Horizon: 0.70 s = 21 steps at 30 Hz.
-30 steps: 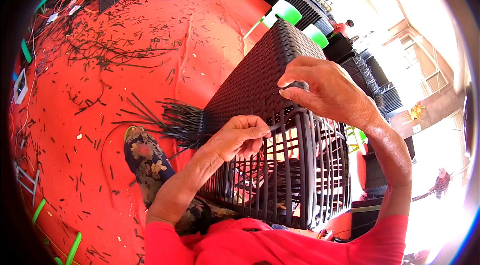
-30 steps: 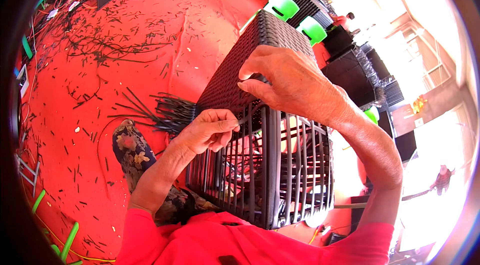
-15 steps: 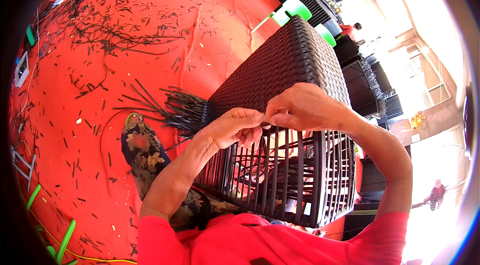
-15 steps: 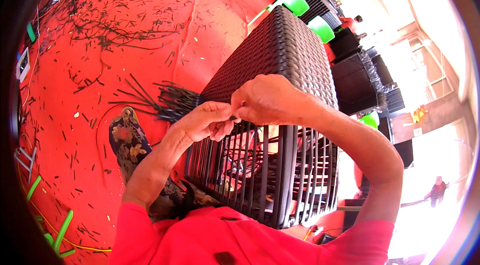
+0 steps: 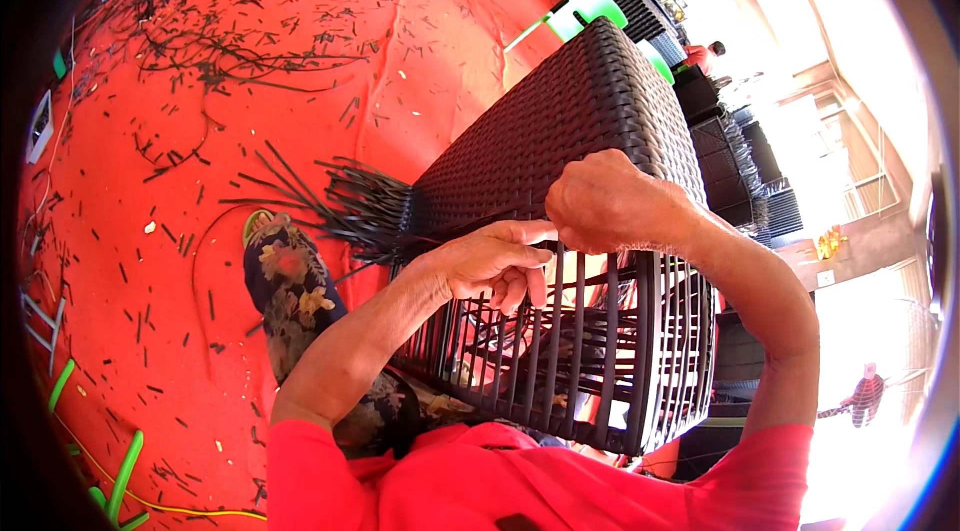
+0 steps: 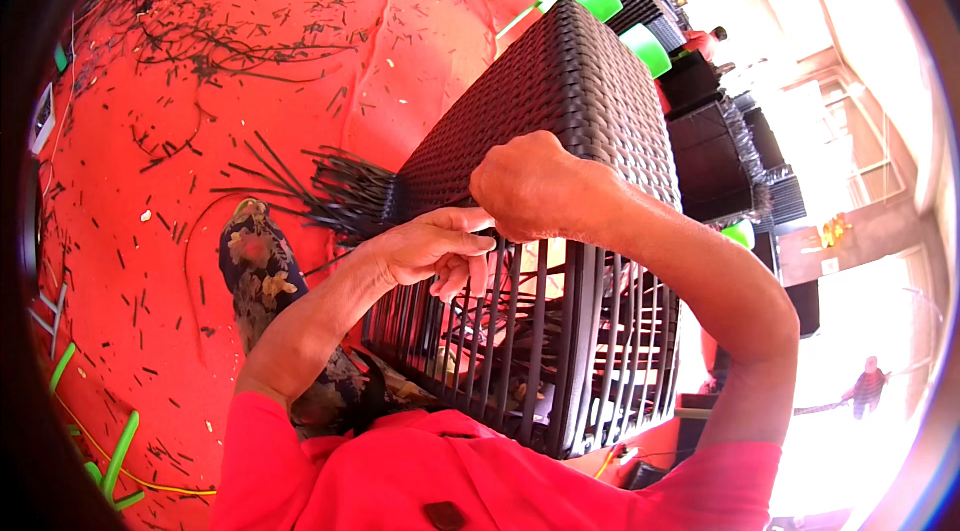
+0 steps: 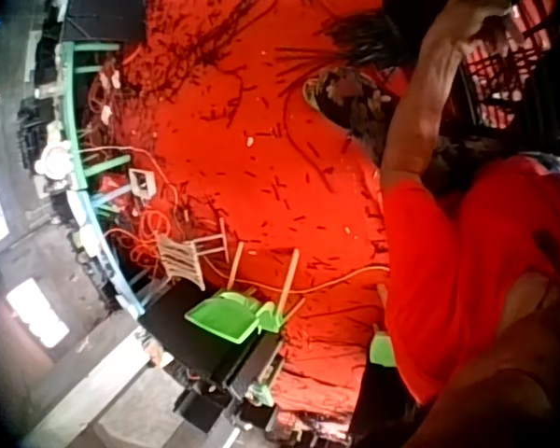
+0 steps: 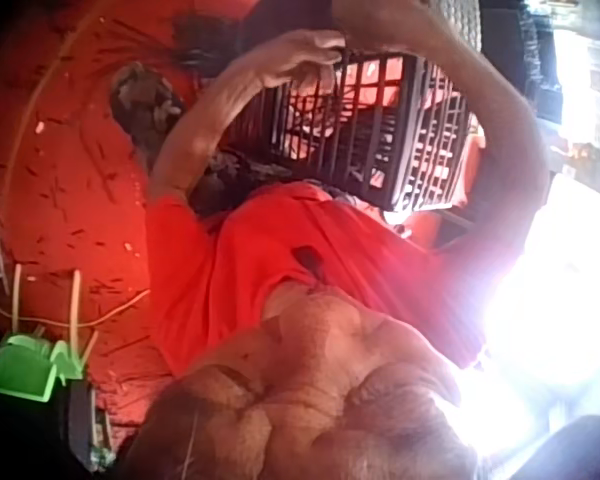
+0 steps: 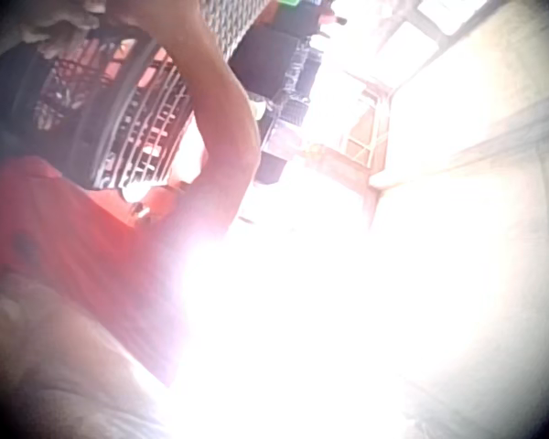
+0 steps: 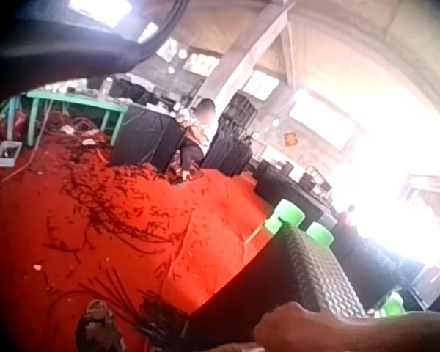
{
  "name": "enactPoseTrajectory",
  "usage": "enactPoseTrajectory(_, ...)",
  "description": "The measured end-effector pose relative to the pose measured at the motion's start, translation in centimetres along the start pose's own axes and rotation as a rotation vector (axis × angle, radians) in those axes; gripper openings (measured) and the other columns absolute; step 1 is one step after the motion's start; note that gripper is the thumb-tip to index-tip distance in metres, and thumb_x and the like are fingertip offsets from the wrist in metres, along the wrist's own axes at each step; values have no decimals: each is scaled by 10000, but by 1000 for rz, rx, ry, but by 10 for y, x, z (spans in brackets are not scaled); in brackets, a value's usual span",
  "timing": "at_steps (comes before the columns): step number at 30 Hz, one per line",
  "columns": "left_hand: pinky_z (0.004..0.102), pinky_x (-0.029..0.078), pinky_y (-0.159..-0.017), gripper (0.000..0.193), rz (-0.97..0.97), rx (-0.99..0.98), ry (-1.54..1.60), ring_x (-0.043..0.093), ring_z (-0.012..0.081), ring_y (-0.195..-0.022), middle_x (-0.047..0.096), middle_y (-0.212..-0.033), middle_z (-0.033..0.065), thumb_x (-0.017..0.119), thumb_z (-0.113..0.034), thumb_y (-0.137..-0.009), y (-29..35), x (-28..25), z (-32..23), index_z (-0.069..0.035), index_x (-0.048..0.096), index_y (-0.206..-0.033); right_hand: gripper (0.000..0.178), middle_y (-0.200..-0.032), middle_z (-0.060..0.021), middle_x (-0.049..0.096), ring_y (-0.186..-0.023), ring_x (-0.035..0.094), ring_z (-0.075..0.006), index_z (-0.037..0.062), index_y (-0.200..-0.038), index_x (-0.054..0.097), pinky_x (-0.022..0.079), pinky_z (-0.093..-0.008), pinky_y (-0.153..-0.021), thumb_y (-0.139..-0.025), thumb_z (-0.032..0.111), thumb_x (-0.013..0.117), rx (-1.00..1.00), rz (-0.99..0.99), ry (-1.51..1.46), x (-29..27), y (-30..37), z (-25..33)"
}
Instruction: The person weaves dark plastic strips into the frame of a piece of furniture, pulling each strip through the lattice and securing it.
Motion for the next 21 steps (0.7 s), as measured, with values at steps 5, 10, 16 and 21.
enactPoseTrajectory(5,178,388,-323,306,-18,48,46,534,113,-388,600,-611,98,517,-224,-866,-4,-12,6,-16,473,-1087,129,-658,-99,597,-672,590,-286,78,-696,618,449,-400,-618,-709,197,569,35,-66,-186,-6,8,-4)
enactPoseTrajectory(10,182,365,-327,181,-143,98,48,515,90,-389,572,-568,51,574,-225,-834,2,-19,-4,-59,537,-771,121,-717,-101,586,-706,583,-295,84,-730,619,452,-402,-649,-731,192,563,-102,-273,-226,-3,9,-9)
enactPoseTrajectory(16,183,338,-340,194,-376,27,-233,475,71,-393,535,-537,11,589,-221,-823,19,-50,-1,-80,526,-705,140,-694,-117,592,-697,585,-301,81,-731,614,452,-411,-613,-754,190,530,-36,-98,-193,1,-11,-8)
enactPoseTrajectory(21,161,320,-362,222,-368,217,-196,485,54,-429,554,-635,18,543,-196,-853,20,-28,-8,-72,586,-1032,136,-716,-121,605,-710,587,-303,76,-779,625,455,-400,-632,-760,167,526,0,-166,-235,-3,-22,-16)
Point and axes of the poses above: each hand's wrist, its own y-axis away from the middle knuckle, its own x-axis out of the palm, z = x × y, the point moved 7 cm from there along -y, towards the middle knuckle
